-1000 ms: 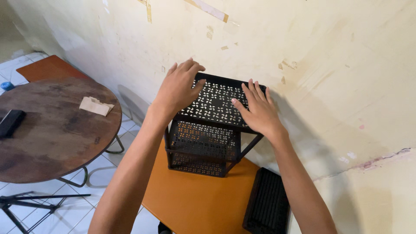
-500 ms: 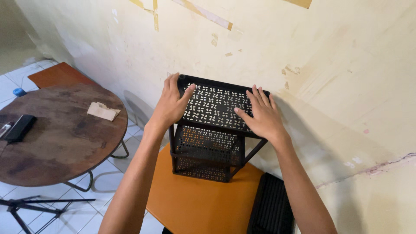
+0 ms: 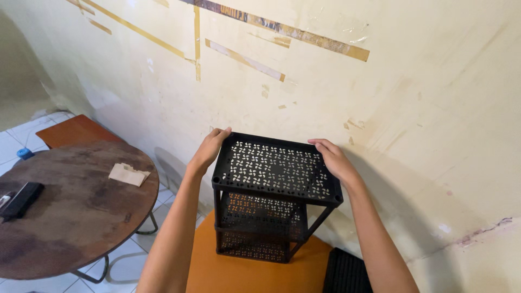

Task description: The person assembles a black perforated metal shelving unit by inserting vertical poles into the base and attaching a perforated shelf. The person then places another shelf on top and secures it with a vertical pole.

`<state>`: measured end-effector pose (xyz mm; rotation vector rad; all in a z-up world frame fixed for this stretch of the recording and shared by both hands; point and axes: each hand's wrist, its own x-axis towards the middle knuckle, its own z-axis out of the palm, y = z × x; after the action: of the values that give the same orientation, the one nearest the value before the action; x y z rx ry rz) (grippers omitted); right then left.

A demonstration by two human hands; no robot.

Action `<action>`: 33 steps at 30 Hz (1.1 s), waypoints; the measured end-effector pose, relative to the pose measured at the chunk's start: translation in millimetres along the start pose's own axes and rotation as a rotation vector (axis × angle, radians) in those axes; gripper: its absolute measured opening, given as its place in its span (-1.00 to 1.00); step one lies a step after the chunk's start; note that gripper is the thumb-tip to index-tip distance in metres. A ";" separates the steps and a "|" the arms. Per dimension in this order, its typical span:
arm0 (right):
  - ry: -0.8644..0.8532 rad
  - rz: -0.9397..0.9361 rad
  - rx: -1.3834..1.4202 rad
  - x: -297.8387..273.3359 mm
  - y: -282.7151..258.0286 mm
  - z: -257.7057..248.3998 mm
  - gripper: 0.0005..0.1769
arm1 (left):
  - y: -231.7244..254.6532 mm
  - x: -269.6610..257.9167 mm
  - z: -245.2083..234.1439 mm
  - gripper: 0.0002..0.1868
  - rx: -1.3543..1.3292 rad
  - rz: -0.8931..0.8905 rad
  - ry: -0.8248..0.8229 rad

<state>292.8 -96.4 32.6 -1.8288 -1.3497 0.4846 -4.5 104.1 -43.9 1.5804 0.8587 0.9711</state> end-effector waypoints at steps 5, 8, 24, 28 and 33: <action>0.062 0.018 0.208 22.0 49.2 0.0 -0.53 | -17.4 -1.4 11.9 -0.53 -0.566 -0.174 -0.193; -0.013 0.039 0.491 33.4 64.4 -0.9 -0.56 | -15.8 -0.9 20.8 -0.57 -0.650 -0.238 -0.150; 0.133 0.336 0.914 1.7 54.6 22.7 -0.52 | -7.6 -10.3 19.2 -0.56 -0.623 -0.215 -0.029; 0.106 0.353 0.946 3.7 54.3 19.1 -0.54 | -19.6 -1.0 19.3 -0.62 -0.591 -0.092 -0.043; 0.113 0.421 0.929 10.0 81.9 19.1 -0.47 | 0.7 28.1 0.7 -0.72 -0.257 -0.006 -0.150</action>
<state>333.6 -89.6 -41.3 -1.2914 -0.4806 1.0065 7.8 128.8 -38.8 1.4093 0.6087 0.9067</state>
